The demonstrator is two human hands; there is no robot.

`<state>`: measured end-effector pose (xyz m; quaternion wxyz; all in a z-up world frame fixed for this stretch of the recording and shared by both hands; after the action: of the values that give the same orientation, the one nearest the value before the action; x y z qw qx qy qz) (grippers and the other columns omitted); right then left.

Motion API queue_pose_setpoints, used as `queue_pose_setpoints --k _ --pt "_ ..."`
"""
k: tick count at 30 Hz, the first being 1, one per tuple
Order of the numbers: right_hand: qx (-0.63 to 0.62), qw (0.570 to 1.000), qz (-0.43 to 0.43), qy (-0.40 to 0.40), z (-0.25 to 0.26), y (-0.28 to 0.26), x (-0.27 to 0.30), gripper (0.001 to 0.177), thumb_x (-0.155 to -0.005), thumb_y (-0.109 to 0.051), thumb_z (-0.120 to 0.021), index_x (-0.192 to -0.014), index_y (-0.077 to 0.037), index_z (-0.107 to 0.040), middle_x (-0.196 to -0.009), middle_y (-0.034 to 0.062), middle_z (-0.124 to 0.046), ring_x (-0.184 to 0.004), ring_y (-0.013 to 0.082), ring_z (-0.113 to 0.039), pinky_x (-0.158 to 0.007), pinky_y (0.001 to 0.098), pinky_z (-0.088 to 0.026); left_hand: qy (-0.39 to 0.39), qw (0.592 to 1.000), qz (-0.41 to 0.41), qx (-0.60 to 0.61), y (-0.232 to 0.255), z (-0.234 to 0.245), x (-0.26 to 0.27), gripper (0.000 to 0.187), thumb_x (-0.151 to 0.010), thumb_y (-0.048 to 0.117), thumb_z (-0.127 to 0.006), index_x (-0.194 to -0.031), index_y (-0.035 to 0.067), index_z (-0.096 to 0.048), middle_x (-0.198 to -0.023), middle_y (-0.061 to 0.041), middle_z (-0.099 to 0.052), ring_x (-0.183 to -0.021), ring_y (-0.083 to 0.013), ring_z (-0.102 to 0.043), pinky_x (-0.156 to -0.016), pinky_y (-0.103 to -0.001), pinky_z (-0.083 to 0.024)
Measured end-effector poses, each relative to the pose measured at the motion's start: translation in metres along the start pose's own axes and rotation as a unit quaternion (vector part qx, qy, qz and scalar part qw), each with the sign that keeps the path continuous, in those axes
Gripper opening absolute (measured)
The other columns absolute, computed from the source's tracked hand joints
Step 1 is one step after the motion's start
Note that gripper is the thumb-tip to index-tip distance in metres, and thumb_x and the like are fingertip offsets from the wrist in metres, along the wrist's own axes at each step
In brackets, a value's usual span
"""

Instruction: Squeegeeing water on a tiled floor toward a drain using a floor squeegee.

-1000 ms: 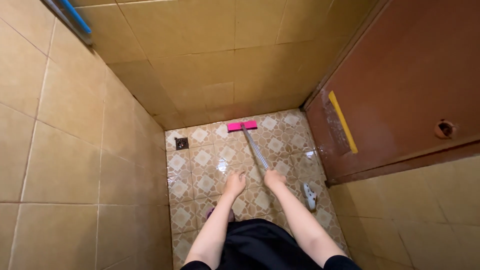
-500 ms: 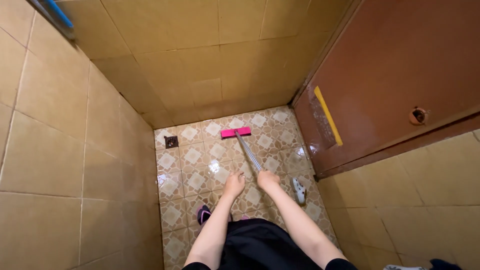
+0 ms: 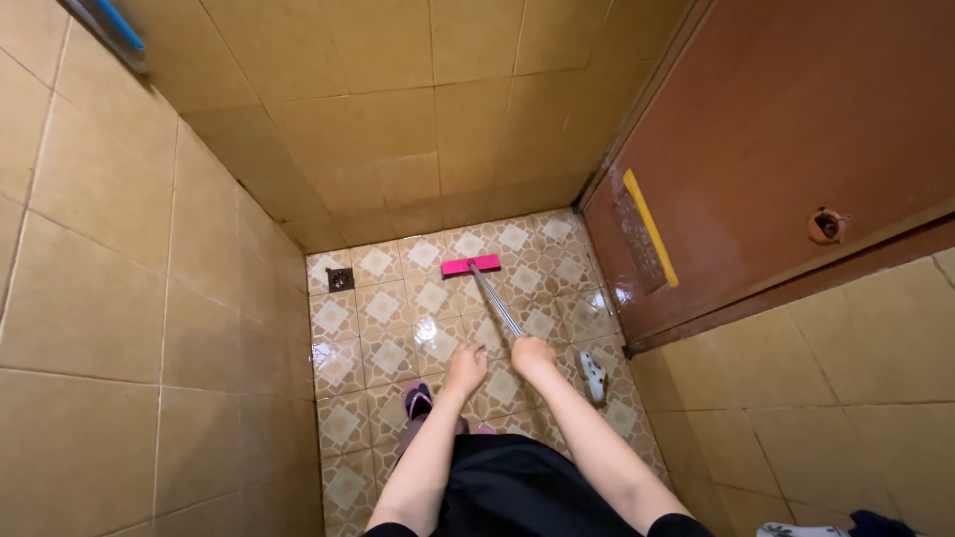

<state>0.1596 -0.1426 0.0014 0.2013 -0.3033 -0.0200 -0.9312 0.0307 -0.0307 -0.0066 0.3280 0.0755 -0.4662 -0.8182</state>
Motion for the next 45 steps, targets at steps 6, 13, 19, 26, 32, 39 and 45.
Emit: queue_pose_setpoints --k 6,13,19,26,32,39,45 --pt "-0.018 1.0 0.005 -0.008 -0.005 -0.003 -0.009 0.046 -0.108 -0.024 -0.032 -0.132 0.0 -0.063 -0.129 0.0248 -0.068 -0.121 0.0402 -0.066 -0.1 0.0515 -0.054 -0.002 1.0 -0.014 -0.003 0.003 0.002 -0.014 0.036 -0.092 0.023 -0.06 -0.121 0.005 -0.072 -0.125 -0.022 -0.066 -0.119 -0.039 -0.061 -0.107 -0.045 -0.047" --pt "-0.041 0.999 -0.031 -0.008 -0.021 -0.005 -0.046 0.049 -0.111 -0.029 -0.028 -0.135 -0.003 -0.062 -0.132 0.0233 -0.067 -0.124 0.0393 -0.065 -0.103 0.0509 -0.052 -0.044 0.998 0.027 -0.036 0.013 0.021 -0.033 0.038 -0.092 0.026 -0.059 -0.125 0.01 -0.07 -0.132 -0.017 -0.063 -0.123 -0.0369 -0.06 -0.105 -0.045 -0.047" --pt "-0.014 1.0 0.001 -0.019 0.002 -0.028 -0.05 0.044 -0.104 -0.02 -0.035 -0.142 -0.007 -0.053 -0.134 0.0203 -0.065 -0.124 0.0374 -0.065 -0.101 0.0525 -0.053 -0.048 0.994 0.031 -0.093 0.012 0.039 -0.054 0.047 -0.094 0.025 -0.059 -0.139 0.012 -0.059 -0.139 -0.017 -0.058 -0.126 -0.0385 -0.056 -0.105 -0.05 -0.045" --pt "-0.012 1.0 0.004 0.001 0.01 -0.044 -0.079 0.042 -0.105 -0.021 -0.039 -0.139 -0.003 -0.055 -0.133 0.0225 -0.066 -0.124 0.0389 -0.065 -0.103 0.0504 -0.052 -0.04 0.988 -0.031 -0.145 0.019 0.063 -0.08 0.052 -0.093 0.025 -0.059 -0.144 0.017 -0.054 -0.133 -0.015 -0.063 -0.123 -0.0351 -0.06 -0.105 -0.049 -0.048" --pt "-0.013 1.0 -0.005 -0.009 0.018 -0.057 -0.095 0.043 -0.105 -0.02 -0.037 -0.142 -0.004 -0.051 -0.133 0.0222 -0.065 -0.124 0.0398 -0.065 -0.101 0.0525 -0.053 -0.042 0.989 -0.036 -0.139 0.013 0.076 -0.102 0.049 -0.092 0.024 -0.061 -0.14 0.014 -0.058 -0.131 -0.015 -0.062 -0.122 -0.0354 -0.059 -0.104 -0.049 -0.047" --pt "-0.028 0.999 -0.036 -0.027 0.021 -0.054 -0.11 0.045 -0.108 -0.023 -0.033 -0.148 -0.009 -0.049 -0.137 0.0196 -0.066 -0.125 0.0389 -0.065 -0.102 0.0528 -0.054 -0.021 0.99 -0.056 -0.129 0.005 0.078 -0.114 0.046 -0.093 0.024 -0.061 -0.137 0.012 -0.061 -0.133 -0.017 -0.063 -0.124 -0.0353 -0.06 -0.106 -0.046 -0.048" --pt "-0.012 0.999 -0.038 -0.027 0.015 -0.031 -0.107 0.045 -0.107 -0.023 -0.034 -0.148 -0.014 -0.049 -0.14 0.0201 -0.061 -0.129 0.04 -0.061 -0.104 0.0554 -0.051 -0.041 0.989 -0.059 -0.128 0.014 0.072 -0.112 0.046 -0.091 0.023 -0.061 -0.136 0.012 -0.061 -0.134 -0.018 -0.06 -0.126 -0.0367 -0.055 -0.104 -0.047 -0.046"
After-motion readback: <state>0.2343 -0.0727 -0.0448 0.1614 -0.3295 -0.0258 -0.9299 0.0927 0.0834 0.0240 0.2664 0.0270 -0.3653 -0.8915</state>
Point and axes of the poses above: each hand's wrist, its own x-axis away from the middle knuckle, its own z-axis out of the back of the hand, y = z × x, the point moved 5 cm from there along -x, towards the middle knuckle
